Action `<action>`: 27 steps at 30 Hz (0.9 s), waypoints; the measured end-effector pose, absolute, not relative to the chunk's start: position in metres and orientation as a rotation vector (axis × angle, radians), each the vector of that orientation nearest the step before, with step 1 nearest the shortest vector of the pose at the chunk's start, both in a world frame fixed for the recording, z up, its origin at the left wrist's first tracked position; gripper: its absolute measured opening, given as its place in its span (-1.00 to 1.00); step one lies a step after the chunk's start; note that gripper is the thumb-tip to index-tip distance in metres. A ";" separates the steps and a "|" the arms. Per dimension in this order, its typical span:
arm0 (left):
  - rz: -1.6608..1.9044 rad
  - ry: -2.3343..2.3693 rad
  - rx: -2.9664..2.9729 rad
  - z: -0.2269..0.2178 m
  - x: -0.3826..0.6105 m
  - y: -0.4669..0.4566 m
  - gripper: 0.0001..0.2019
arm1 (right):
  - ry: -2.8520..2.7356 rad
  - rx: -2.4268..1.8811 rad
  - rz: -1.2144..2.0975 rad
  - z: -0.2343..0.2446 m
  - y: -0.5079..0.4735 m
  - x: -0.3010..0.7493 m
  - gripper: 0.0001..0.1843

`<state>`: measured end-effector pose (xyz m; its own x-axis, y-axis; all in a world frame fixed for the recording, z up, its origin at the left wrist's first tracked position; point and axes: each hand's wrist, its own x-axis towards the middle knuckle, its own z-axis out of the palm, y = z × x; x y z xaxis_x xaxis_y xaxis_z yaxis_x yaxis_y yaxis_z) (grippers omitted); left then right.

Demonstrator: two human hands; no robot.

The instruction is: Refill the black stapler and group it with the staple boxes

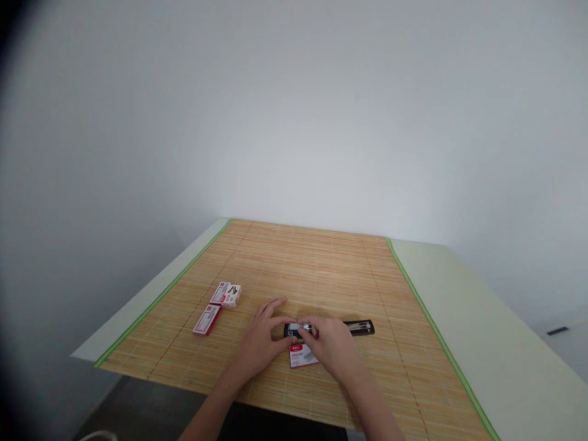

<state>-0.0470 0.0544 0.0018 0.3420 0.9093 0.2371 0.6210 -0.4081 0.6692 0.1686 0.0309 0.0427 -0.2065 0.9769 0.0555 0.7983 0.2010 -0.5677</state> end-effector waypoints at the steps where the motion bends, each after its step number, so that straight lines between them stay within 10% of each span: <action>1: 0.819 1.341 2.147 0.002 -0.047 0.054 -0.68 | -2.076 -1.657 0.593 0.043 0.031 0.168 -0.76; 27: 0.811 1.345 2.111 0.004 -0.047 0.054 -0.65 | -1.981 -1.764 0.664 0.050 0.004 0.191 -0.60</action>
<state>-0.0473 0.0540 0.0039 0.3332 0.9184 0.2133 0.6173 -0.3835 0.6869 0.1914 0.0040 0.0499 -0.1197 0.9927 -0.0140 0.8003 0.0882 -0.5931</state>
